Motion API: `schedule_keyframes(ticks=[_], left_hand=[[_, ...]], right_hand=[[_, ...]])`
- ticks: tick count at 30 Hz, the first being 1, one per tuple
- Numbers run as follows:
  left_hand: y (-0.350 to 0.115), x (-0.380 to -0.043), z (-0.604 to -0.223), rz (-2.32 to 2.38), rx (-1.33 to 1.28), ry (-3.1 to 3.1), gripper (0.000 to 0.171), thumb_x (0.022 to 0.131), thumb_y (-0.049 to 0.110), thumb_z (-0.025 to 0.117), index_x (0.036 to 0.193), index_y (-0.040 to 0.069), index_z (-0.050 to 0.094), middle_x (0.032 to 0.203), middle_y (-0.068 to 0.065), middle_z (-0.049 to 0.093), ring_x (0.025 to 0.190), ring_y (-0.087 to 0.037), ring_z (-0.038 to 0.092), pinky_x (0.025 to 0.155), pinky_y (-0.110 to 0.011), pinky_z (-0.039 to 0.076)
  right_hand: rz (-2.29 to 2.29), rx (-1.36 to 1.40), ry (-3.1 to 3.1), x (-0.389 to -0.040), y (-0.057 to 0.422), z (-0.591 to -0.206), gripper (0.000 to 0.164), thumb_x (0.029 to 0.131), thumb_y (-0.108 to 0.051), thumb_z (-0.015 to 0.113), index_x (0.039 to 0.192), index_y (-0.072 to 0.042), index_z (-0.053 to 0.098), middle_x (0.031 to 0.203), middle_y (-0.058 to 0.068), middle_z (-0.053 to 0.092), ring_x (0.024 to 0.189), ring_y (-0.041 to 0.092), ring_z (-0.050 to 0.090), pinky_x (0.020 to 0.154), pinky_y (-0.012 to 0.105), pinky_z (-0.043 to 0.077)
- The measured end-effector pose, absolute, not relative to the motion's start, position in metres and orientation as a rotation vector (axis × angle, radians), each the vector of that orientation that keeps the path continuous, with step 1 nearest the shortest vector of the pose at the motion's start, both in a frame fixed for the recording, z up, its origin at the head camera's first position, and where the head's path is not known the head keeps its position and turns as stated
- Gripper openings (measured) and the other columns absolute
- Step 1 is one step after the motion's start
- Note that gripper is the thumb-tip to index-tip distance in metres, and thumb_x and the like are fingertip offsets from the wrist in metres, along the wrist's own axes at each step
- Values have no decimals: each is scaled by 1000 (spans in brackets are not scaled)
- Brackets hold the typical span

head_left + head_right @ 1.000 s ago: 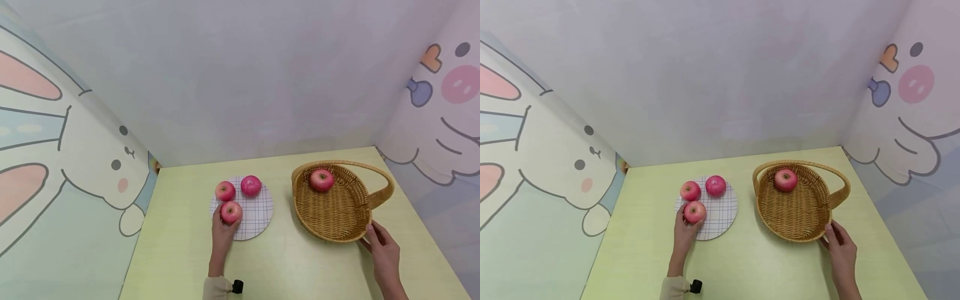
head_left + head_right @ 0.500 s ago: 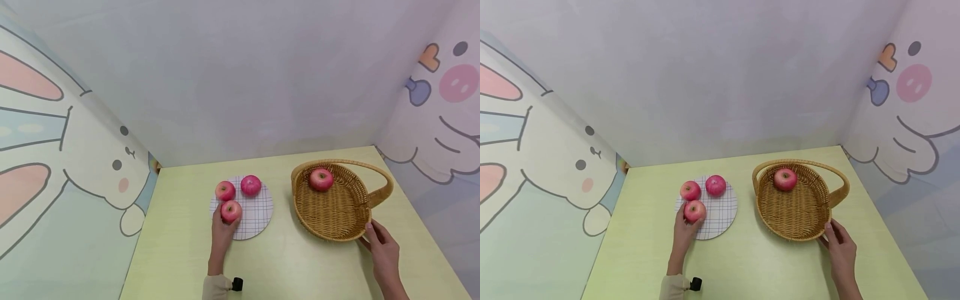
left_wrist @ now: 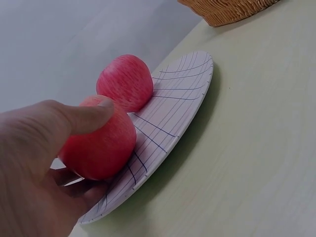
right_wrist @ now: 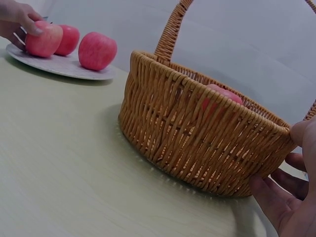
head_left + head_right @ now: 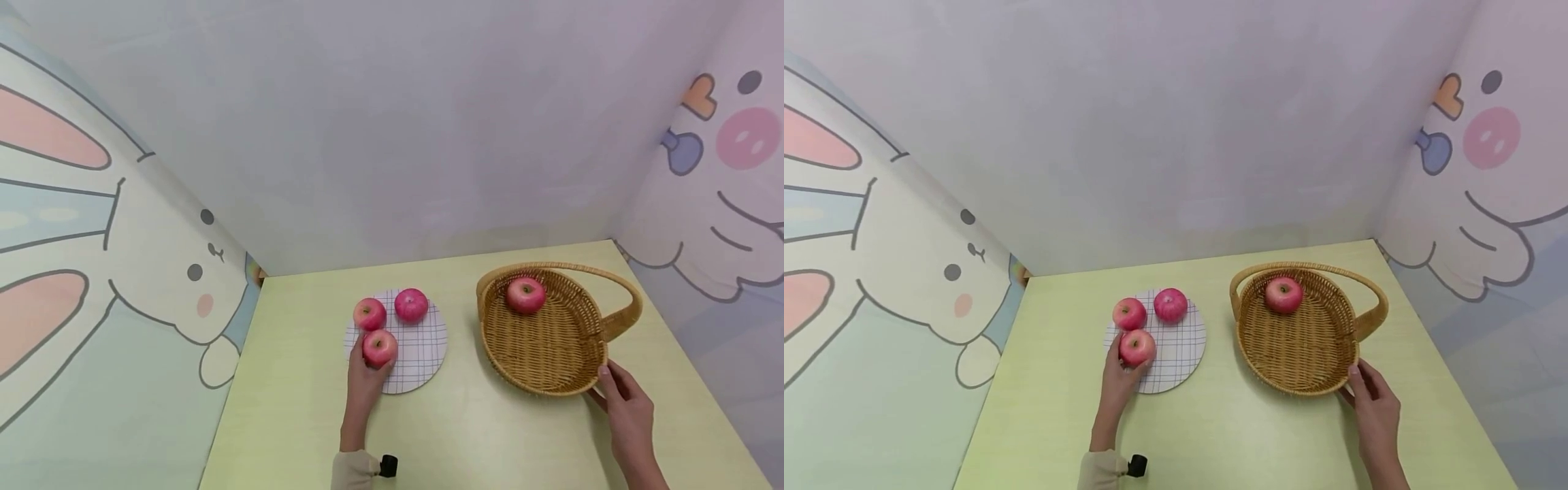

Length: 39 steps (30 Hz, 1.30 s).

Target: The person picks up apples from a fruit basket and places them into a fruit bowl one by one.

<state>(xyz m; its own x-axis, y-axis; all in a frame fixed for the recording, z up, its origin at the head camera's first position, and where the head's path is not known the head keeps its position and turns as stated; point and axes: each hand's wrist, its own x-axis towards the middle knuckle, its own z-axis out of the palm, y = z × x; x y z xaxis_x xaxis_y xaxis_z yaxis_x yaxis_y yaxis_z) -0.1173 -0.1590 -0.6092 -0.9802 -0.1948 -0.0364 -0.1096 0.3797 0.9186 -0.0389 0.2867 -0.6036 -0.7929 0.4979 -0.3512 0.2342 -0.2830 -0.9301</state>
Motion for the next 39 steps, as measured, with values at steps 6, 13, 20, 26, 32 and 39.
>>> schedule_keyframes(ticks=[6,13,20,26,32,39], left_hand=[[-160,-116,-608,-1661,298,-2554,94,85,14,86,162,10,32,155,-17,46,139,-36,50,113,-55,50],[-165,-113,-601,-1599,327,-2529,91,84,17,87,160,10,36,154,-16,48,136,-36,52,113,-54,50],[-165,-111,-588,-1461,214,-2400,84,84,9,86,156,9,44,150,-13,53,136,-31,53,115,-54,47],[-153,-108,-584,-1346,151,-2269,72,86,15,86,148,5,52,139,-15,61,127,-30,59,105,-53,54],[-135,-107,-577,-1357,40,-2124,63,85,4,85,142,2,58,130,-18,66,117,-37,61,99,-34,59],[-115,-108,-565,-1417,-22,-2104,61,85,5,85,140,9,60,127,-17,66,118,-31,64,96,-39,62]], right_hand=[[2206,-947,-1758,-38,287,-604,62,103,-30,63,158,-6,44,114,-24,61,97,-17,62,75,12,59],[2190,-943,-1778,-37,286,-605,63,102,-33,64,157,-9,46,115,-23,60,98,-17,61,74,12,59],[2206,-872,-1763,-35,286,-605,64,102,-31,65,157,-5,44,115,-23,62,98,-16,63,76,12,59],[2226,-827,-1737,-35,287,-607,62,102,-28,65,156,-3,46,113,-23,64,97,-14,66,76,14,60],[2230,-837,-1761,-35,288,-608,64,103,-28,65,157,-4,43,116,-23,62,103,-15,64,77,13,60],[2215,-918,-1785,-38,289,-604,64,102,-34,64,158,-9,44,118,-22,59,98,-17,62,74,12,59]])
